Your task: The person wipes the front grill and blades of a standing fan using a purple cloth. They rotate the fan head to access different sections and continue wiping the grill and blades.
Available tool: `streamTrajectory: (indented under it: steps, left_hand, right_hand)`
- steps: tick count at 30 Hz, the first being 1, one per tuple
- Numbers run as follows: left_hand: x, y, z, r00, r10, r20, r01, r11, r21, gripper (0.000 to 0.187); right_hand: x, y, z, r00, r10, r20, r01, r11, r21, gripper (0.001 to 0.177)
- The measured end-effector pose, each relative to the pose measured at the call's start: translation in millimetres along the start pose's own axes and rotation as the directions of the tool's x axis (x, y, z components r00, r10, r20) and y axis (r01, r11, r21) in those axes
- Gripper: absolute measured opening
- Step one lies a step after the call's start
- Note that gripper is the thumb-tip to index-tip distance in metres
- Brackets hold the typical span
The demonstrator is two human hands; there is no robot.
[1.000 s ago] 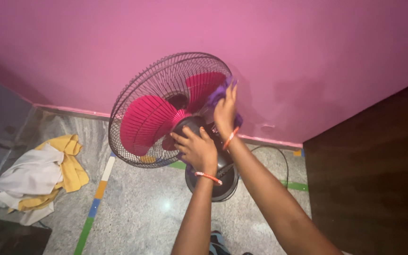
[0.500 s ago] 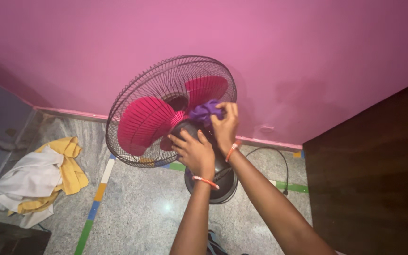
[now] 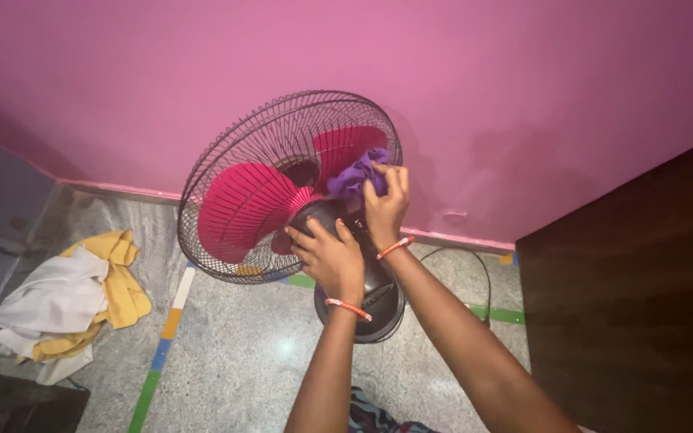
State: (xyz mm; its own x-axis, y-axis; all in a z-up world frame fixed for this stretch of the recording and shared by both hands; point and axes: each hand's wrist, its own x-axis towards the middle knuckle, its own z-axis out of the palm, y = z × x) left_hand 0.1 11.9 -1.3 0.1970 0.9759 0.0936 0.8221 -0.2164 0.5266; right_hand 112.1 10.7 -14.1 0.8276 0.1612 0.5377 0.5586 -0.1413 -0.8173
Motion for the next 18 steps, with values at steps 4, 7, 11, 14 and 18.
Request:
streamTrajectory:
  steps: [4, 7, 11, 14, 18]
  left_hand:
    - [0, 0, -2, 1.0, 0.004, -0.006, -0.004, 1.0, -0.007, 0.06]
    - [1, 1, -2, 1.0, -0.009, 0.004, 0.009, 1.0, 0.002, 0.06]
    - [1, 4, 0, 1.0, -0.014, 0.003, 0.014, 1.0, -0.016, 0.06]
    - [1, 5, 2, 1.0, -0.024, -0.011, 0.023, 1.0, -0.012, 0.06]
    - [3, 5, 3, 1.0, -0.023, 0.003, 0.023, 1.0, -0.011, 0.059]
  right_hand:
    - [18, 0, 6, 0.996, 0.039, -0.076, -0.033, 0.995, 0.089, 0.03]
    - [36, -2, 15, 0.985, 0.088, -0.151, -0.077, 0.994, 0.077, 0.032]
    - [19, -2, 12, 0.993, -0.021, -0.112, 0.023, 1.0, 0.016, 0.032]
    - [0, 6, 3, 0.996, -0.073, 0.044, 0.071, 0.997, 0.033, 0.03]
    - [-11, 16, 4, 0.965, 0.014, 0.26, -0.024, 0.999, 0.034, 0.03]
